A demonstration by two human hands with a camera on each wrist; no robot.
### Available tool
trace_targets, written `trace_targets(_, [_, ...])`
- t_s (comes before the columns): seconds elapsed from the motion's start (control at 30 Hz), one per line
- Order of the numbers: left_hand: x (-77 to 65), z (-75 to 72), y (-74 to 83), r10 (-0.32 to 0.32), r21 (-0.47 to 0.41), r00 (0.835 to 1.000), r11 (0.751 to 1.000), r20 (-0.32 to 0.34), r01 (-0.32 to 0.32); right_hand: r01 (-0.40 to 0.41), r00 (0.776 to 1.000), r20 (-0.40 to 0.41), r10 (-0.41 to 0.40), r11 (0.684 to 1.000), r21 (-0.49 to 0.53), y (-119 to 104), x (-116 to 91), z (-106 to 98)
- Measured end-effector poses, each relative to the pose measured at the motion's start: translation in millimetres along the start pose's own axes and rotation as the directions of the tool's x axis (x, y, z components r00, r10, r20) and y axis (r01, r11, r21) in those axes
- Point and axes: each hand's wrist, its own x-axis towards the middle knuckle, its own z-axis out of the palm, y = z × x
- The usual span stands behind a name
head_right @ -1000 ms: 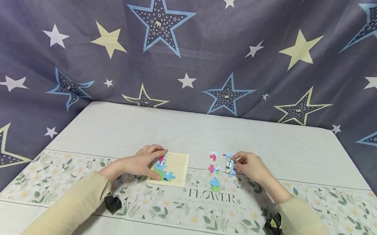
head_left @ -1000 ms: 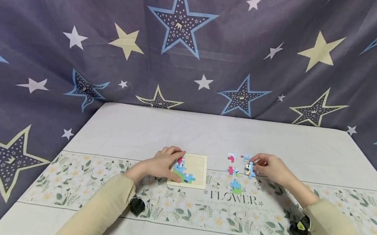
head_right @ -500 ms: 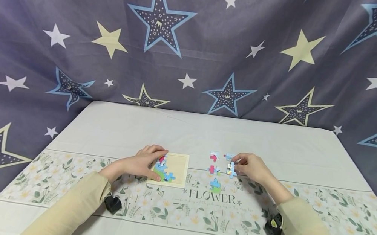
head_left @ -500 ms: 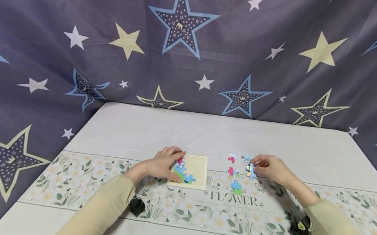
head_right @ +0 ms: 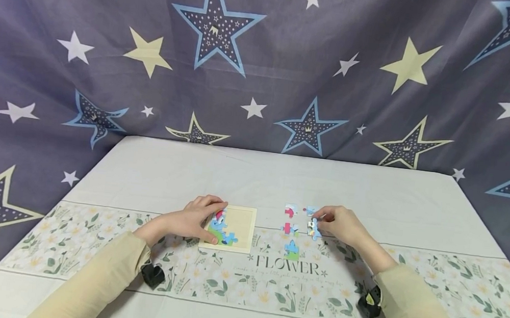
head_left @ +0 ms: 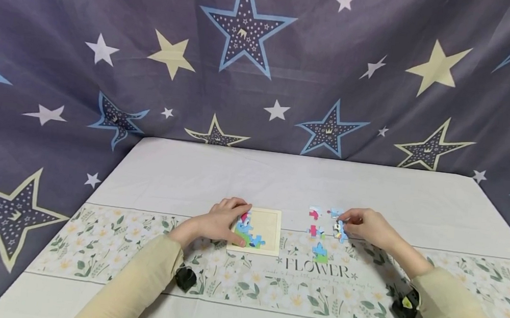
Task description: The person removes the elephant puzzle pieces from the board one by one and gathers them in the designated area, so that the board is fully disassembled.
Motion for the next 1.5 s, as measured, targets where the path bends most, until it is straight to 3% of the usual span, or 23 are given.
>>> trace_targets(0.83, [-0.5,0.8,-0.3,0.002,-0.007,1.0,1.0,0.0,-0.002,-0.013,1.0,-0.024,0.013,1.0,0.008,-4.7,0.9,3.4])
trace_targets(1.03, [-0.7,0.6,-0.6,0.003,-0.005,1.0,1.0,-0.004,-0.003,-0.017,0.999,-0.049,0.016,1.0,-0.023,-17.0,7.0,4.8])
trace_targets(1.5, [-1.0,1.9,-2.8,0.002,0.007,1.0,1.0,0.002,-0.002,0.045,0.999,-0.005,-0.045,0.999,0.021,-50.4,22.9,25.2])
